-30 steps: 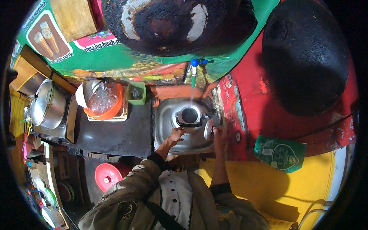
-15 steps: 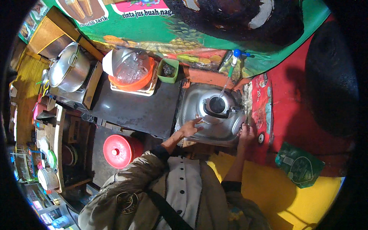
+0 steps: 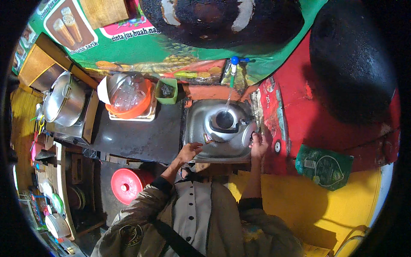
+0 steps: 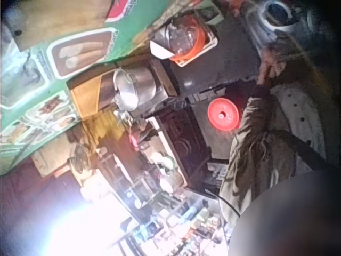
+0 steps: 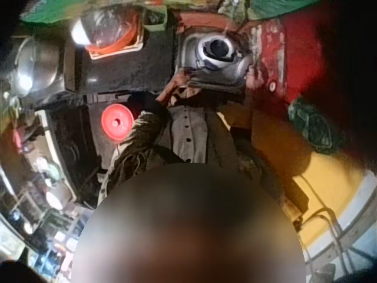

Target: The person picks up a metal kettle, walks to a sink, and fills it with water from a tap. They then carry the kettle to a gas stove and place it on a burner.

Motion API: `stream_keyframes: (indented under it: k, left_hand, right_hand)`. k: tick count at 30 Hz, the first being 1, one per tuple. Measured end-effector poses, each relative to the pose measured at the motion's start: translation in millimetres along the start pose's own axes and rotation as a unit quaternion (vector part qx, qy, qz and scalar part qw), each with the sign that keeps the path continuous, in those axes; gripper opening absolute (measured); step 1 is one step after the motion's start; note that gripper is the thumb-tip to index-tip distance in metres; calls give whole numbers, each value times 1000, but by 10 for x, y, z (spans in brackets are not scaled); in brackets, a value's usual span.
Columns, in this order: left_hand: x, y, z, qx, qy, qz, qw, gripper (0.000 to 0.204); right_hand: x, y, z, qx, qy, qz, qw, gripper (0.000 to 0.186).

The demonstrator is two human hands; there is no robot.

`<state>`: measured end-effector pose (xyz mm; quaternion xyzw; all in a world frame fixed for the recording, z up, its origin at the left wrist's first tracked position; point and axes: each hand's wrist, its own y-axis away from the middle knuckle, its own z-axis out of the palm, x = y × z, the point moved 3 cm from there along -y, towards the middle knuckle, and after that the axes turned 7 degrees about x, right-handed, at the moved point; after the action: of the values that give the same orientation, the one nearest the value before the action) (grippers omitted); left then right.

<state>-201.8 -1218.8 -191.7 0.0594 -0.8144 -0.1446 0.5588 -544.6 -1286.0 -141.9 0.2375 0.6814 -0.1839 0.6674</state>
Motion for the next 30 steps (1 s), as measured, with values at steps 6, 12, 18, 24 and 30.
stream_keyframes:
  k: [6, 12, 18, 24, 30]
  left_hand:
    - [83, 42, 3, -27, 29, -8, 999, 51]
    - [93, 41, 67, -13, 84, 24, 996, 68]
    - [-14, 26, 90, -83, 79, 11, 993, 50]
    - [12, 48, 58, -48, 52, -4, 997, 45]
    - [46, 80, 11, -29, 76, 8, 997, 44]
  right_hand:
    - [37, -1, -28, 27, -5, 28, 999, 15]
    - [62, -12, -69, 17, -8, 17, 1000, 17]
    - [135, -67, -99, 8, -7, 45, 999, 20]
    - [141, -130, -100, 7, -11, 52, 999, 17]
    - [98, -188, -144, -7, -16, 57, 998, 19]
